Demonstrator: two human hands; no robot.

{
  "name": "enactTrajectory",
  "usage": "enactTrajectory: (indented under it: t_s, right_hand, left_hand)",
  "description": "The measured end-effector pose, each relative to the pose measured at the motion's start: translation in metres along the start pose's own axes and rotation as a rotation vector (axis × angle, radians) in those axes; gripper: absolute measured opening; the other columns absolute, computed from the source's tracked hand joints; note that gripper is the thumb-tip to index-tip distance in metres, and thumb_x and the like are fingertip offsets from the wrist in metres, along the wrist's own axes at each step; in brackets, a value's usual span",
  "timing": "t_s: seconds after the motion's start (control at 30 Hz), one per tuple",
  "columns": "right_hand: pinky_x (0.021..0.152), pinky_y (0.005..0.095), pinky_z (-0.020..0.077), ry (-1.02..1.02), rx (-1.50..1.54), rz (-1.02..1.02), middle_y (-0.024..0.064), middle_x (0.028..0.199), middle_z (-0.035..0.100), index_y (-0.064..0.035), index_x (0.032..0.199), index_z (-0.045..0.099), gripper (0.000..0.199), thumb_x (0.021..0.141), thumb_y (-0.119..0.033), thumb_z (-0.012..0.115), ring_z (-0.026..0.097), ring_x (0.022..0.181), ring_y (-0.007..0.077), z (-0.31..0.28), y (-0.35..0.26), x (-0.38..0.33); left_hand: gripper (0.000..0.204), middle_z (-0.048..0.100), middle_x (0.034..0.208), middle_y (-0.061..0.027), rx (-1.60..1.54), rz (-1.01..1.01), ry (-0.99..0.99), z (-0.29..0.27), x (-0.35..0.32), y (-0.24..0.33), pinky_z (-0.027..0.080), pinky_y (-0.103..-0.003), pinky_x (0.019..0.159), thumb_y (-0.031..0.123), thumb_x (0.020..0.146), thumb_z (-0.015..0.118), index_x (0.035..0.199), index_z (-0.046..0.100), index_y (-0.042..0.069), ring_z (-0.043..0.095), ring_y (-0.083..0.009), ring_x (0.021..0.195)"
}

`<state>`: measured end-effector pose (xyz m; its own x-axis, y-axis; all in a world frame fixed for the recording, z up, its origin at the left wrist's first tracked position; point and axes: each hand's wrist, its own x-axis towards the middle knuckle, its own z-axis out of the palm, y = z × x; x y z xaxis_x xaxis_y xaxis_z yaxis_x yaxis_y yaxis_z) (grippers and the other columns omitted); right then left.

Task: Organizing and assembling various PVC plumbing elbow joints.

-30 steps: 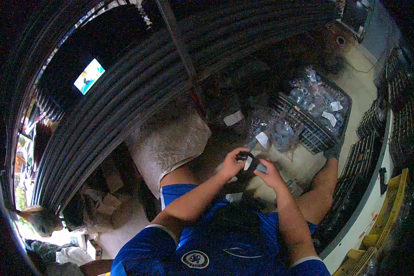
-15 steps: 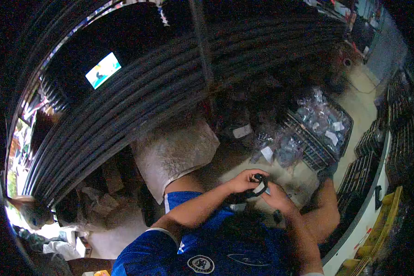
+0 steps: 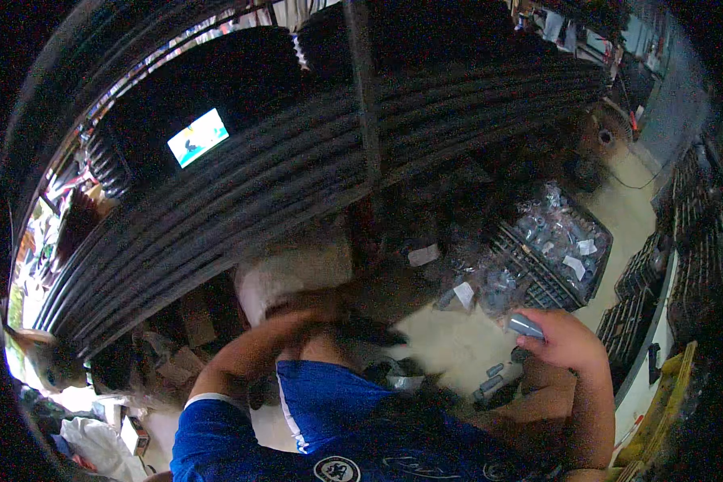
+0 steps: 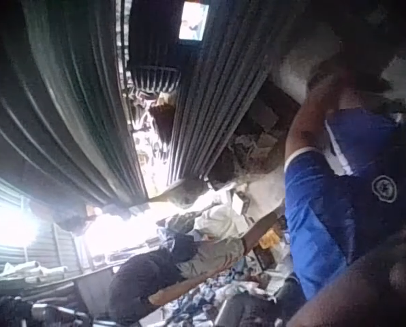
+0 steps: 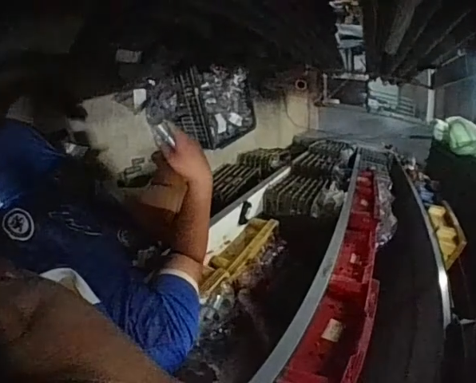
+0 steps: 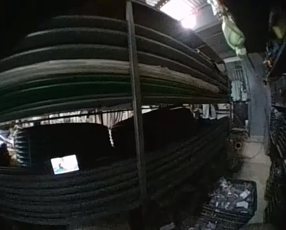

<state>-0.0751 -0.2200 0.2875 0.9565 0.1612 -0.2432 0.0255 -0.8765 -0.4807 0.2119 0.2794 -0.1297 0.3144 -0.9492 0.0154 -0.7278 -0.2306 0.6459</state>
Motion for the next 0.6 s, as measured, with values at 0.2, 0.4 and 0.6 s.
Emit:
enactTrajectory:
  t_s: [0.2,0.4,0.6]
  right_hand:
    - [0.078,0.0381,0.0518,0.008,0.142,-0.046,0.0173,0.097,0.068,-0.0052,0.123,0.058,0.04,0.088,-0.023,0.067,0.067,0.086,0.0315,0.016,0.029,-0.003]
    - [0.08,0.0327,0.0509,-0.1,0.293,-0.063,0.013,0.098,0.067,-0.0033,0.125,0.057,0.043,0.089,-0.023,0.068,0.065,0.087,0.0208,0.023,0.033,-0.007]
    - [0.085,0.0293,0.0485,-0.039,0.638,0.064,0.0051,0.103,0.066,-0.0042,0.126,0.058,0.042,0.09,-0.024,0.069,0.059,0.093,0.0139,0.033,0.06,-0.03]
  left_hand:
    - [0.048,0.055,0.133,-0.0139,-0.075,-0.143,0.204,-0.197,-0.03,0.004,0.039,-0.042,0.105,0.013,0.085,0.062,0.133,0.055,0.011,0.048,-0.0286,0.124]
    - [0.044,0.056,0.128,-0.0126,-0.212,-0.295,0.465,-0.221,-0.043,0.042,0.041,-0.04,0.101,0.014,0.087,0.061,0.13,0.056,0.008,0.05,-0.0257,0.117]
    - [0.039,0.058,0.122,-0.0112,-0.383,-0.386,0.736,-0.149,-0.095,0.084,0.042,-0.037,0.097,0.015,0.089,0.06,0.127,0.056,0.006,0.051,-0.0229,0.111]
